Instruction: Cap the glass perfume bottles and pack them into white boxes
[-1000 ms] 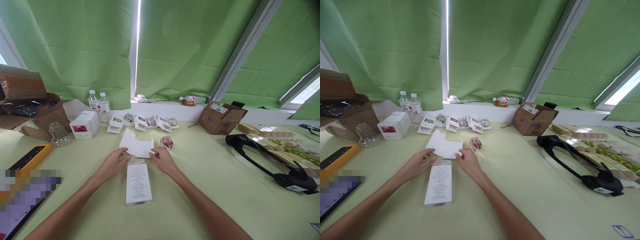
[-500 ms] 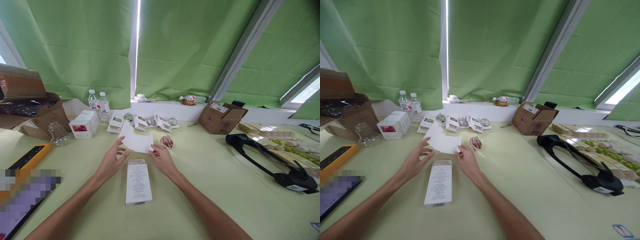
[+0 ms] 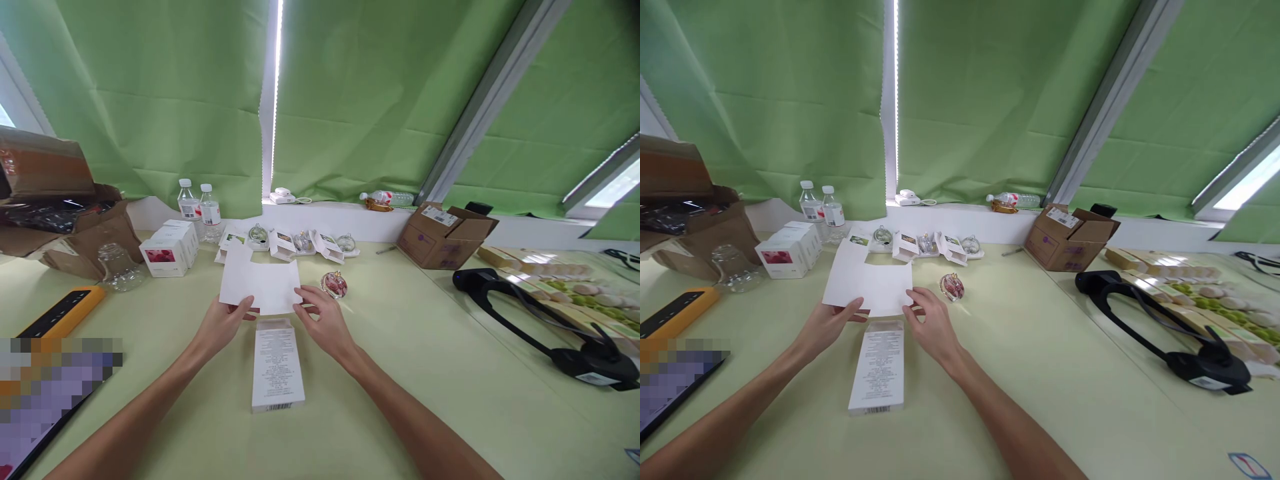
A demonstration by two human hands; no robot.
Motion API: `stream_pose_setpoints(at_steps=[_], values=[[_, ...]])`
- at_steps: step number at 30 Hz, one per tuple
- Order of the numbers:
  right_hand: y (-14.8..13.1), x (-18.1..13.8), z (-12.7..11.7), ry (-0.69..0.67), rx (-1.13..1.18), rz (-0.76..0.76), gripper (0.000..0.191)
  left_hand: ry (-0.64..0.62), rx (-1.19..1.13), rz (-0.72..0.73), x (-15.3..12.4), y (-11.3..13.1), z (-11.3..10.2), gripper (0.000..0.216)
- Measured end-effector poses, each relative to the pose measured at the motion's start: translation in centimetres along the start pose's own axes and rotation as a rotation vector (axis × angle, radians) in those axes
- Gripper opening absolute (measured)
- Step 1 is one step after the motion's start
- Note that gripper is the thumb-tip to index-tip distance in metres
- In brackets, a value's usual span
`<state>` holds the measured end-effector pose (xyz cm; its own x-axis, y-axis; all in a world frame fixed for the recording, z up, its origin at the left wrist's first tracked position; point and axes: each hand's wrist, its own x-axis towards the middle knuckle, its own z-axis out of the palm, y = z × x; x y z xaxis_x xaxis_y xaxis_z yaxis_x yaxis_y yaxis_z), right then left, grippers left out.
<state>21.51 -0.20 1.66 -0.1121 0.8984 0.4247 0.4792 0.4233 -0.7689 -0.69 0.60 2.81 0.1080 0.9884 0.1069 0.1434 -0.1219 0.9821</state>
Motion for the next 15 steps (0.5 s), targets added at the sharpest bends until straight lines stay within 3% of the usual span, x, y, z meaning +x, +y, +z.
stream_pose_setpoints(at_steps=[4, 9, 15], values=[[-0.2, -0.1, 0.1, -0.023, 0.043, -0.036, 0.039, -0.015, -0.070, -0.046, -0.4, 0.5, 0.0, 0.045], [-0.3, -0.1, 0.1, -0.037, 0.166, 0.056, 0.055, 0.003, -0.123, -0.097, -0.7, 1.0, 0.2, 0.044], [-1.1, 0.1, -0.3, -0.144, 0.252, 0.071, 0.042, 0.004, -0.138, -0.185, -1.0, 1.3, 0.6, 0.043]])
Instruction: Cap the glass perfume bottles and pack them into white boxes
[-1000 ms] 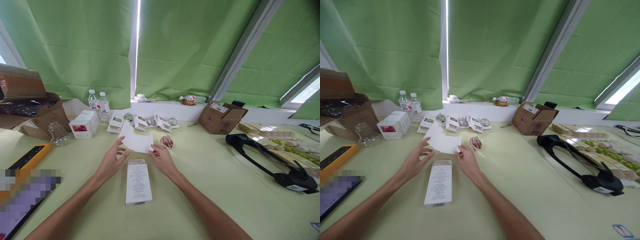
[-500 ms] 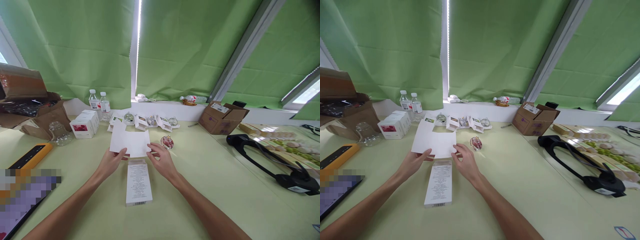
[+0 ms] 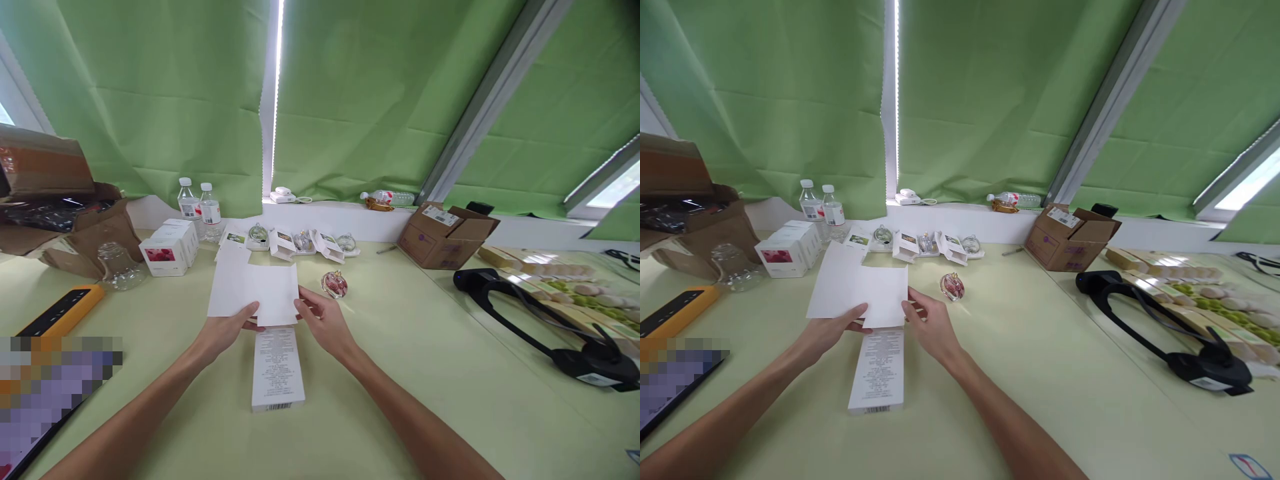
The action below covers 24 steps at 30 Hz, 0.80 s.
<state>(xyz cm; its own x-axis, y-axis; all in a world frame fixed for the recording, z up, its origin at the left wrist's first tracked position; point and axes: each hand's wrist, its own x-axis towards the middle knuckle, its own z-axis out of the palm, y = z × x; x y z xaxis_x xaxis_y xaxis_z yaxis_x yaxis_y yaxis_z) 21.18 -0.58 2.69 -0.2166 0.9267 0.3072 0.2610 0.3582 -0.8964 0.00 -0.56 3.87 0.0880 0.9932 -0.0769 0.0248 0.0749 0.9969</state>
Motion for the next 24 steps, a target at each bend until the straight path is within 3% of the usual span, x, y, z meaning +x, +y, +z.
stream_pose_setpoints(at_steps=[10, 16, 24], values=[[-0.3, 0.0, 0.0, -0.072, 0.276, 0.124, 0.038, 0.020, 0.018, 0.073, -0.2, 0.2, -0.2, 0.042], [-0.5, 0.1, 0.2, -0.109, 0.258, 0.128, 0.036, 0.093, 0.066, 0.065, 0.2, -0.7, -0.5, 0.041], [-0.4, -0.1, 0.6, -0.099, 0.247, 0.152, 0.035, 0.103, 0.176, 0.046, -0.1, -1.6, -0.7, 0.042]])
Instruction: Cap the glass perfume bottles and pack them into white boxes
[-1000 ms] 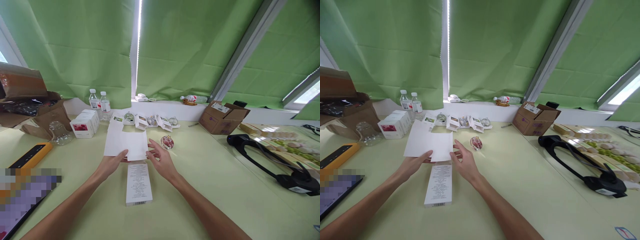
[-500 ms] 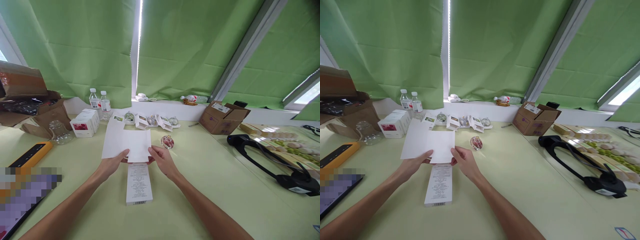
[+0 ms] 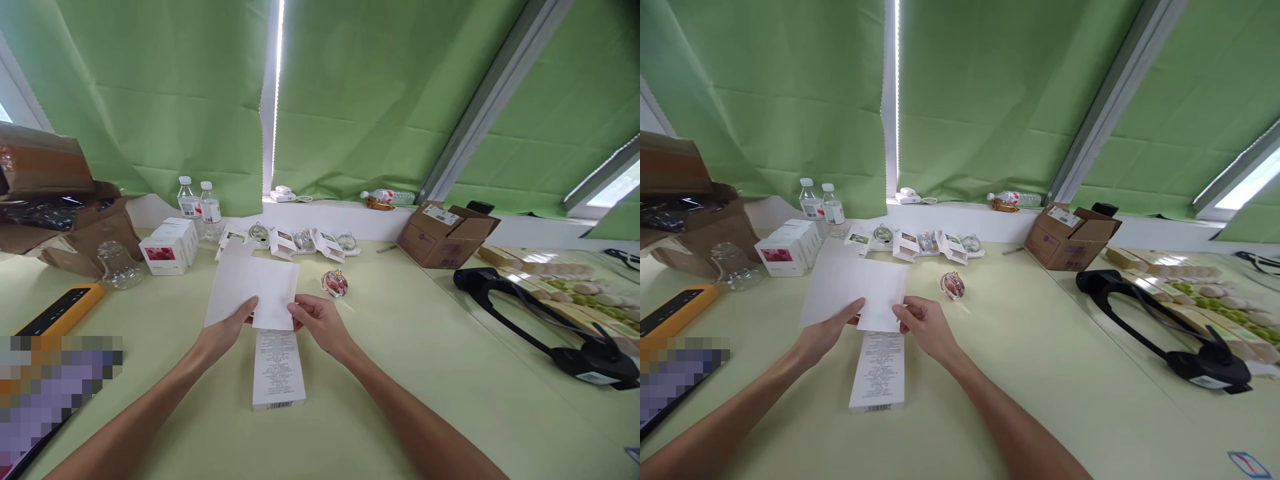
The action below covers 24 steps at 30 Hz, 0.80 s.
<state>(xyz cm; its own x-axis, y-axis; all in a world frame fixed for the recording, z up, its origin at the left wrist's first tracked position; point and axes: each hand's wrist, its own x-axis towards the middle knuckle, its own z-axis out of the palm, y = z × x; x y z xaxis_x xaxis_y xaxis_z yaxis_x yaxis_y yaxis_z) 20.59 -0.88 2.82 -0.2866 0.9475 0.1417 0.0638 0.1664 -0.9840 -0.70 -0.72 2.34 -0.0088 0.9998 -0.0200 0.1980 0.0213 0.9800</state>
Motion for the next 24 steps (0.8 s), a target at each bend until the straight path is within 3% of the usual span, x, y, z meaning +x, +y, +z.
stream_pose_setpoints(at_steps=[7, 14, 18, 21, 24], values=[[-0.1, 0.2, -0.2, 0.080, 0.035, 0.024, 0.038, -0.094, -0.080, 0.098, -0.7, 1.6, 0.3, 0.042], [0.1, 0.2, -0.1, 0.060, 0.018, 0.014, 0.037, -0.260, 0.061, 0.096, -1.6, 2.1, 0.3, 0.032], [0.1, 0.3, -0.4, 0.093, 0.019, 0.017, 0.037, -0.184, 0.117, 0.134, -1.4, 1.5, 0.5, 0.030], [0.1, 0.4, -0.5, 0.101, 0.013, 0.020, 0.038, -0.178, 0.086, 0.170, -1.3, 1.6, 0.4, 0.038], [0.2, 0.3, -0.4, 0.092, -0.003, 0.025, 0.039, -0.272, 0.004, 0.293, -1.2, 1.9, 0.4, 0.066]])
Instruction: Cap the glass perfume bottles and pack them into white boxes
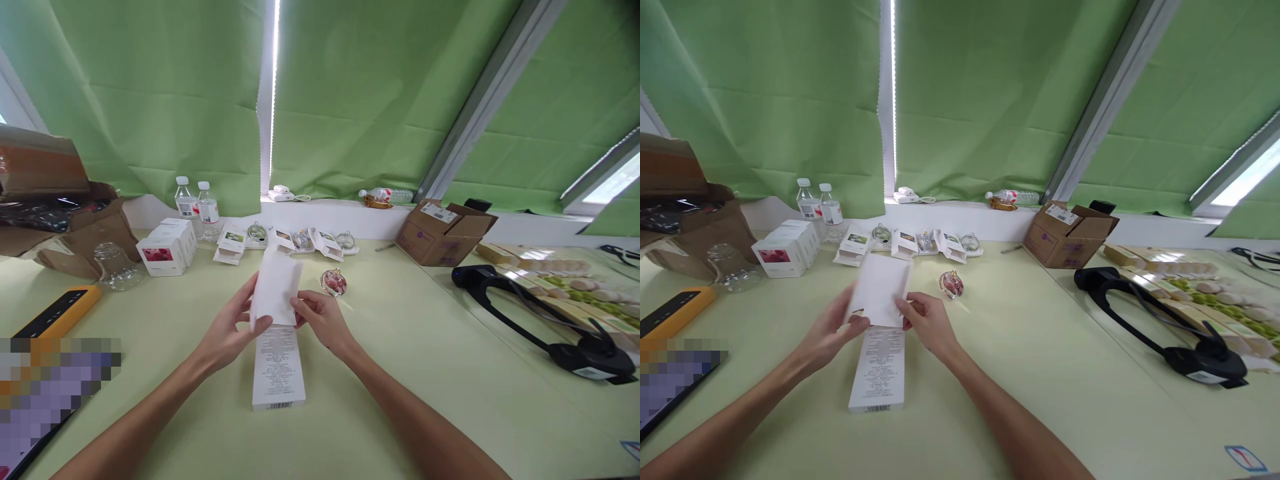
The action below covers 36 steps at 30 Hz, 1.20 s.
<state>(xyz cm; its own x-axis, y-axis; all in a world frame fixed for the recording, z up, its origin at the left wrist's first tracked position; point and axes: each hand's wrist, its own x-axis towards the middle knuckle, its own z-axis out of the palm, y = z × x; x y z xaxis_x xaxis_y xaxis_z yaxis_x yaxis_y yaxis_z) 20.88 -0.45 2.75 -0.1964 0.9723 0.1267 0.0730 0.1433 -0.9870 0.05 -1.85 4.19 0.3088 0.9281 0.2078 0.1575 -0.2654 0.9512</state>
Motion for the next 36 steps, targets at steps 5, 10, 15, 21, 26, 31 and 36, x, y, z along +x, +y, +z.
stream_pose_setpoints(at_steps=[5, 10, 15, 21, 26, 31, 36], values=[[0.11, -0.16, 0.26, 0.016, -0.048, 0.004, 0.038, -0.134, 0.014, 0.079, 0.04, -0.18, 0.00, 0.104], [-0.39, -0.39, 0.40, -0.010, -0.059, -0.014, 0.034, -0.124, 0.029, 0.079, 0.05, -0.78, -0.25, 0.083], [-0.59, -0.52, 0.52, -0.025, -0.073, -0.033, 0.030, -0.033, 0.065, 0.047, 0.21, -0.36, -0.42, 0.061], [-0.09, -0.45, 0.30, -0.025, -0.078, -0.014, 0.036, 0.030, 0.032, 0.050, 0.32, 0.11, -0.15, 0.061], [-0.12, -0.48, 0.33, -0.013, -0.096, -0.020, 0.038, 0.022, 0.042, 0.039, 0.37, -0.22, -0.15, 0.060], [-0.34, -0.60, 0.49, -0.044, -0.092, -0.051, 0.030, 0.018, 0.136, 0.078, 0.36, -0.38, -0.35, 0.053], [-0.33, -0.69, 0.49, -0.040, -0.086, -0.040, 0.034, 0.044, 0.099, 0.070, 0.25, -0.08, 0.04, 0.059]])
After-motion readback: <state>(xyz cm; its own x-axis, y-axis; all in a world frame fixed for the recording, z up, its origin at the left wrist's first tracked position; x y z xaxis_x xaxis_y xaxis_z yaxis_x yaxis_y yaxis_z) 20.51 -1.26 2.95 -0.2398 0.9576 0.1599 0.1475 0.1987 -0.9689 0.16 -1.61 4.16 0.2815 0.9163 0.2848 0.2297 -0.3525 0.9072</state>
